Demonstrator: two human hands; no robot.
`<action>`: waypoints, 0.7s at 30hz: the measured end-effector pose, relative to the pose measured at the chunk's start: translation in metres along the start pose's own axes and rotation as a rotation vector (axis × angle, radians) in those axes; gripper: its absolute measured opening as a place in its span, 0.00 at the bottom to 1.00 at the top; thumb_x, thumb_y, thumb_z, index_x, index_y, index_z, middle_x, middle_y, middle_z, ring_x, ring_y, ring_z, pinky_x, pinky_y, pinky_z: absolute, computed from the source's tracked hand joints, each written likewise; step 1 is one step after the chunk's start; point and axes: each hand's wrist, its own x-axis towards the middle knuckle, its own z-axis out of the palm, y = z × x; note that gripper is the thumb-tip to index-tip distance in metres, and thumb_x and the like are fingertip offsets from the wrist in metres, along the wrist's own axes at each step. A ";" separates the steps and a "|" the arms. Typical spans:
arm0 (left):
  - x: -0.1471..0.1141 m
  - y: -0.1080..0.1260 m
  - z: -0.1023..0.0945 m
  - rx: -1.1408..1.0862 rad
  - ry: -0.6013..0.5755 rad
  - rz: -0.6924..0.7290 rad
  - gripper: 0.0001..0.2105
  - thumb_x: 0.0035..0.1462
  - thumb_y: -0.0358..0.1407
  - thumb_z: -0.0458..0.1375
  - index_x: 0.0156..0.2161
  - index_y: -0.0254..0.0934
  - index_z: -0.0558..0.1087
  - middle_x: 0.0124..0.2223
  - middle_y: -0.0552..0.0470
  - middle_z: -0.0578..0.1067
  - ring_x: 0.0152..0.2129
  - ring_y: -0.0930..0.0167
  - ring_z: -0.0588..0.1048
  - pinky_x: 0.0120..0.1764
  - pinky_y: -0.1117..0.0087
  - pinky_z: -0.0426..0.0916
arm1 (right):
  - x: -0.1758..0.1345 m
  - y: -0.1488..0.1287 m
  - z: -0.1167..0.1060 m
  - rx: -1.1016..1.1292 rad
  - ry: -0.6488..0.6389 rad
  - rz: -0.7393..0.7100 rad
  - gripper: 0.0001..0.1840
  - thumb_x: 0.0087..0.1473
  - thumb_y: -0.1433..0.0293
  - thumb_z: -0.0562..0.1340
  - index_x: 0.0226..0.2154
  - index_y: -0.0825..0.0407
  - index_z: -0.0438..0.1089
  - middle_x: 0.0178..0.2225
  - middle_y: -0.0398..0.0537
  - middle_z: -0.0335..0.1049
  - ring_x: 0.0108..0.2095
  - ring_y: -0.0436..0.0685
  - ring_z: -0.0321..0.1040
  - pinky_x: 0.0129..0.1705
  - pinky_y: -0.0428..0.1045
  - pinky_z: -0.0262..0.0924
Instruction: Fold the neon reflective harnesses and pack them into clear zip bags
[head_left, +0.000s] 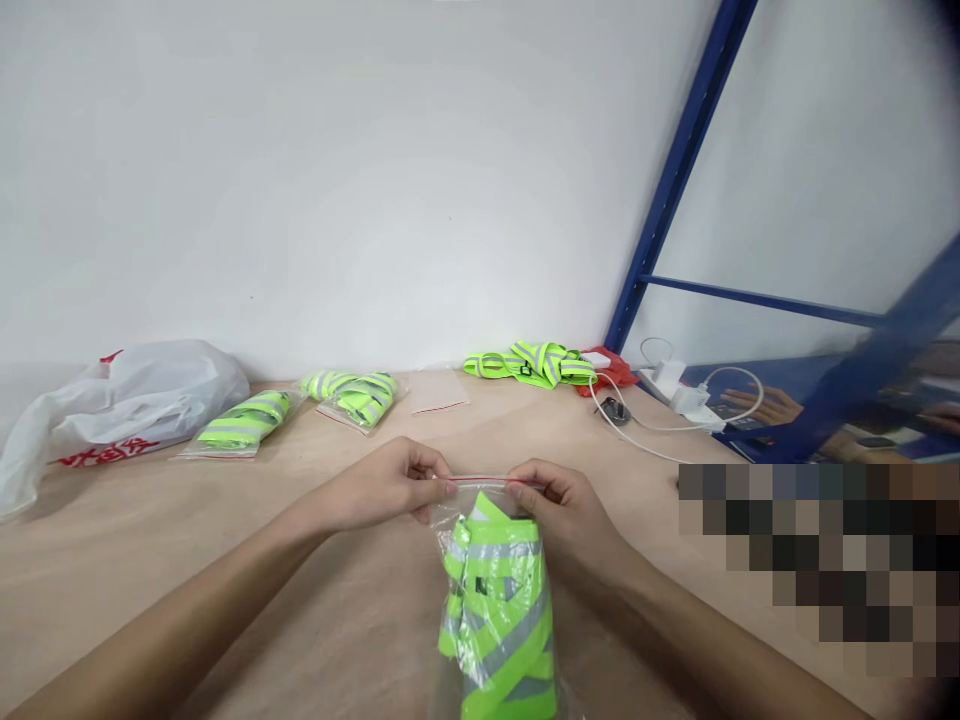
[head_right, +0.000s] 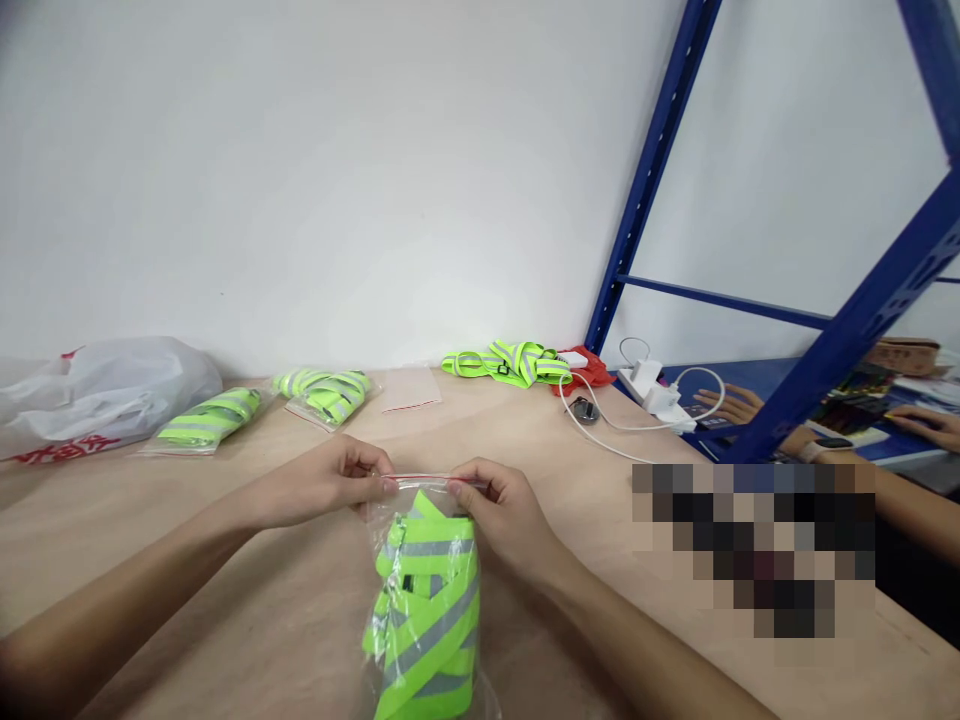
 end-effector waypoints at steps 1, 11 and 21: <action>-0.002 0.002 -0.004 0.034 0.009 -0.003 0.14 0.55 0.45 0.62 0.32 0.34 0.76 0.26 0.54 0.74 0.25 0.72 0.71 0.30 0.73 0.64 | 0.001 -0.002 -0.001 -0.016 0.013 -0.013 0.19 0.51 0.53 0.67 0.30 0.53 0.74 0.26 0.43 0.69 0.27 0.51 0.62 0.29 0.47 0.58; -0.007 0.015 0.001 0.205 0.164 0.151 0.13 0.59 0.42 0.57 0.28 0.36 0.72 0.26 0.55 0.69 0.25 0.73 0.65 0.29 0.73 0.57 | 0.003 -0.024 -0.010 -0.049 0.043 -0.034 0.20 0.46 0.52 0.70 0.27 0.53 0.76 0.25 0.45 0.71 0.28 0.53 0.65 0.31 0.49 0.62; 0.002 0.005 0.017 0.037 0.152 0.162 0.11 0.59 0.41 0.58 0.34 0.34 0.75 0.31 0.53 0.74 0.29 0.72 0.69 0.33 0.72 0.61 | -0.001 -0.024 -0.002 -0.008 0.020 -0.001 0.22 0.45 0.51 0.70 0.24 0.53 0.72 0.22 0.42 0.66 0.25 0.50 0.61 0.28 0.47 0.58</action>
